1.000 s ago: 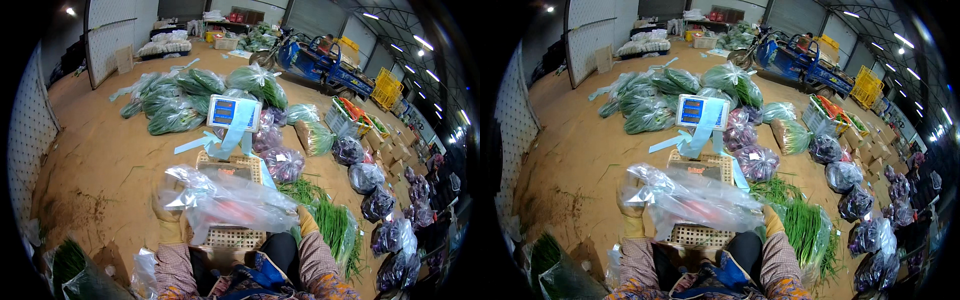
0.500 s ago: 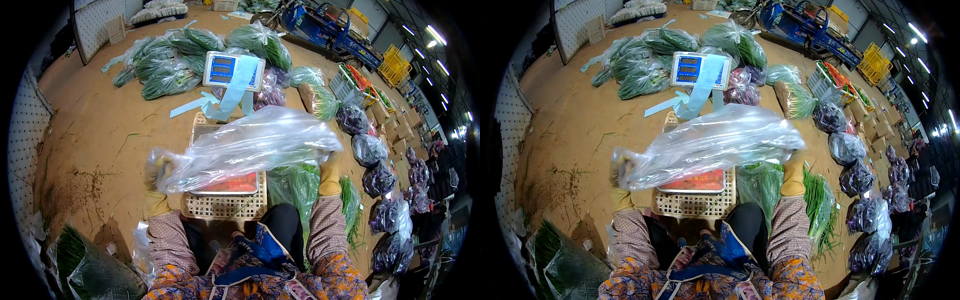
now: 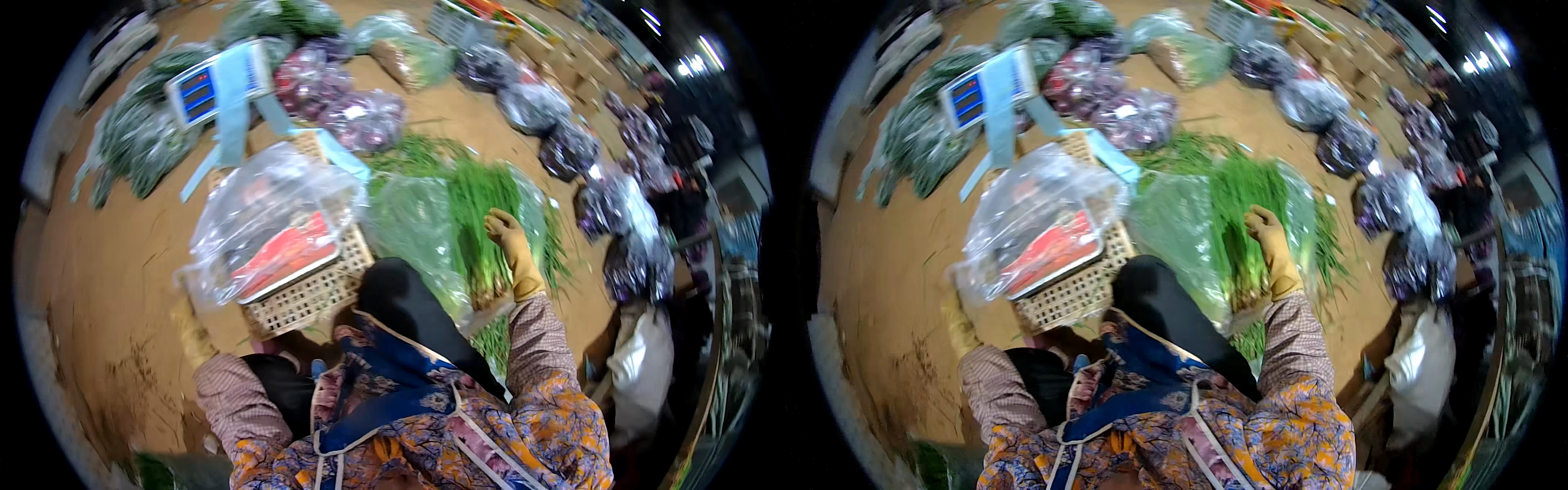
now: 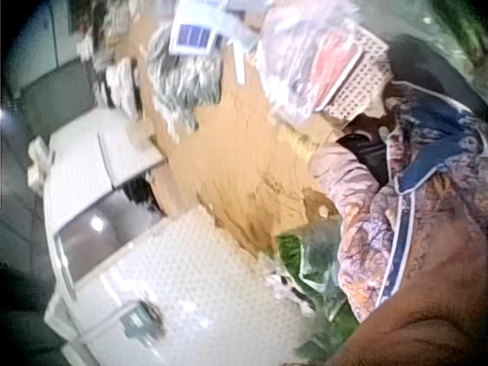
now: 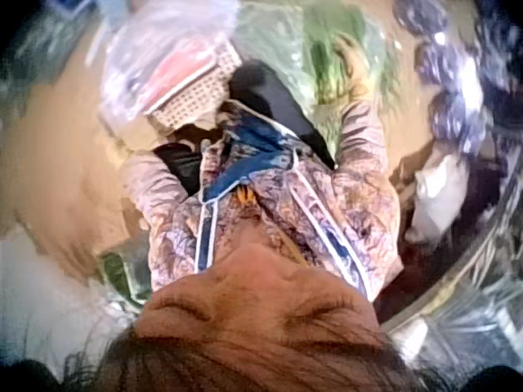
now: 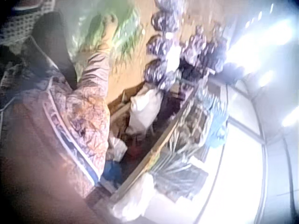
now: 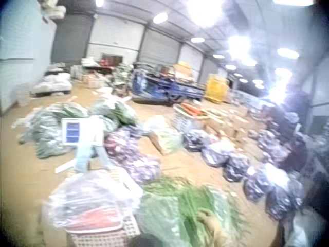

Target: The person gathers bunches of green onions, places them into plastic bags, and sets the bags on a digital scale to verify the weight.

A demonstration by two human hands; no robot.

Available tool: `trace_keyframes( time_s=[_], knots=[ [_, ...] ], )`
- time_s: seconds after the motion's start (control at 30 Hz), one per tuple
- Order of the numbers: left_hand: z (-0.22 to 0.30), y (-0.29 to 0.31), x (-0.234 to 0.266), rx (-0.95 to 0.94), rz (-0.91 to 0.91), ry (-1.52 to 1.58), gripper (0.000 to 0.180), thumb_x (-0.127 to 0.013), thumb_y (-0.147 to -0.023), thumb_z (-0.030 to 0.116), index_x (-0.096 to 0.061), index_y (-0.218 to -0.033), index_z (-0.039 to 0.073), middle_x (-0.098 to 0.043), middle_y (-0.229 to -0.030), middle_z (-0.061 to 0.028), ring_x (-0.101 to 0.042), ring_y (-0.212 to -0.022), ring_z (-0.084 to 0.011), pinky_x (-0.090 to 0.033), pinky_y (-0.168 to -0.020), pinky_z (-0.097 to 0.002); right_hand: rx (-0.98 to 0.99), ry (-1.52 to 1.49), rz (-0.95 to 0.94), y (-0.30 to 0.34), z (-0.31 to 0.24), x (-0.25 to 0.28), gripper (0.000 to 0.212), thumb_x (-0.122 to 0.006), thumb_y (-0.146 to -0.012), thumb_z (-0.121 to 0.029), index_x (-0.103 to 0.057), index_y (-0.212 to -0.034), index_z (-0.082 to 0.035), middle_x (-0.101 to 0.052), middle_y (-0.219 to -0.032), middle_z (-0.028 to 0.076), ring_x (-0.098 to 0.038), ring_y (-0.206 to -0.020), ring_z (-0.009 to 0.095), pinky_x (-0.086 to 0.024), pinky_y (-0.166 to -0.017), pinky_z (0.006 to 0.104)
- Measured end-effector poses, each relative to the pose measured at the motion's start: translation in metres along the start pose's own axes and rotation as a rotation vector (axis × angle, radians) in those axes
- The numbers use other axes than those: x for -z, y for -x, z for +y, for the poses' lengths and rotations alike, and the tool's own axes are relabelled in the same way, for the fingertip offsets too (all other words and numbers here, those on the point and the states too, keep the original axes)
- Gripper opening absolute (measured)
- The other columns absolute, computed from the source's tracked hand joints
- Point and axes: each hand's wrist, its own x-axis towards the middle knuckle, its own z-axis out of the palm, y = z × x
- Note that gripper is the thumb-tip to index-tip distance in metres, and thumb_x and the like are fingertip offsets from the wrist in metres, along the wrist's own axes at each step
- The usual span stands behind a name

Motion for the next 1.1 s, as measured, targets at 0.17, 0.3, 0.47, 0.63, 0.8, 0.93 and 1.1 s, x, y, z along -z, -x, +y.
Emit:
trace_keyframes(
  time_s=[0.17,0.3,0.47,0.63,0.8,0.93,1.1],
  knots=[
    [0.095,0.046,0.032,-0.233,0.286,0.089,0.053,-0.057,-0.081,0.035,-0.048,-0.116,-0.003,-0.052,-0.115,-0.0186,-0.047,-0.107,-0.0304,-0.035,-0.09,-0.0376,-0.133,0.504,0.26,0.067,0.085,0.109,0.032,-0.059,-0.08,-0.013,-0.052,-0.107,0.002,-0.06,-0.086,0.009,-0.055,-0.068,0.014,-0.045,-0.062,0.0233],
    [0.186,0.102,0.0,-0.41,-0.015,0.588,0.046,-0.057,-0.082,0.022,-0.045,-0.119,-0.002,-0.048,-0.12,-0.0163,-0.042,-0.114,-0.0275,-0.03,-0.097,-0.0366,-0.208,0.393,0.157,0.101,0.111,0.071,0.03,-0.06,-0.079,-0.014,-0.055,-0.104,0.002,-0.061,-0.09,0.011,-0.058,-0.08,0.02,-0.047,-0.069,0.0284],
    [0.337,0.249,-0.019,-0.802,-0.643,0.814,0.036,-0.06,-0.079,0.011,-0.051,-0.112,0.0,-0.054,-0.112,-0.016,-0.052,-0.104,-0.0253,-0.041,-0.088,-0.0321,-0.463,0.882,-0.06,0.09,0.089,0.032,0.071,-0.064,-0.075,-0.025,-0.029,-0.129,0.003,-0.042,-0.125,0.023,-0.045,-0.113,0.031,-0.038,-0.096,0.034],
    [0.374,0.354,-0.089,-1.386,-1.287,0.378,0.041,-0.052,-0.082,0.031,-0.049,-0.111,0.003,-0.057,-0.098,-0.0204,-0.057,-0.087,-0.0327,-0.047,-0.075,-0.0361,-0.501,1.028,-0.159,0.078,0.141,0.037,0.063,-0.057,-0.078,-0.01,-0.025,-0.13,0.005,-0.051,-0.114,0.022,-0.054,-0.099,0.03,-0.044,-0.087,0.0389],
    [0.348,0.341,-0.103,-1.072,-1.547,-0.698,0.051,-0.047,-0.078,0.047,-0.06,-0.101,0.004,-0.059,-0.102,-0.0184,-0.056,-0.095,-0.0306,-0.044,-0.08,-0.0373,-0.57,0.045,0.008,0.086,0.085,0.066,0.031,-0.05,-0.08,-0.01,-0.047,-0.108,0.002,-0.051,-0.102,0.017,-0.05,-0.092,0.023,-0.04,-0.089,0.0378],
    [0.363,0.338,-0.1,-1.015,-1.509,-0.596,0.053,-0.047,-0.076,0.05,-0.064,-0.093,0.003,-0.06,-0.101,-0.0172,-0.056,-0.096,-0.0306,-0.044,-0.079,-0.0373,-0.139,-0.999,0.013,0.082,0.126,0.143,0.019,-0.044,-0.085,-0.016,-0.056,-0.094,-0.005,-0.059,-0.086,0.006,-0.054,-0.078,0.015,-0.045,-0.079,0.0331],
    [0.361,0.336,-0.103,-1.037,-1.535,-0.623,0.057,-0.046,-0.076,0.054,-0.064,-0.093,0.002,-0.06,-0.098,-0.0181,-0.057,-0.094,-0.0313,-0.044,-0.079,-0.0376,-0.611,0.481,-0.189,0.076,0.105,0.072,0.042,-0.051,-0.081,-0.007,-0.04,-0.12,0.003,-0.056,-0.1,0.015,-0.054,-0.091,0.024,-0.042,-0.085,0.0362]
  ],
)
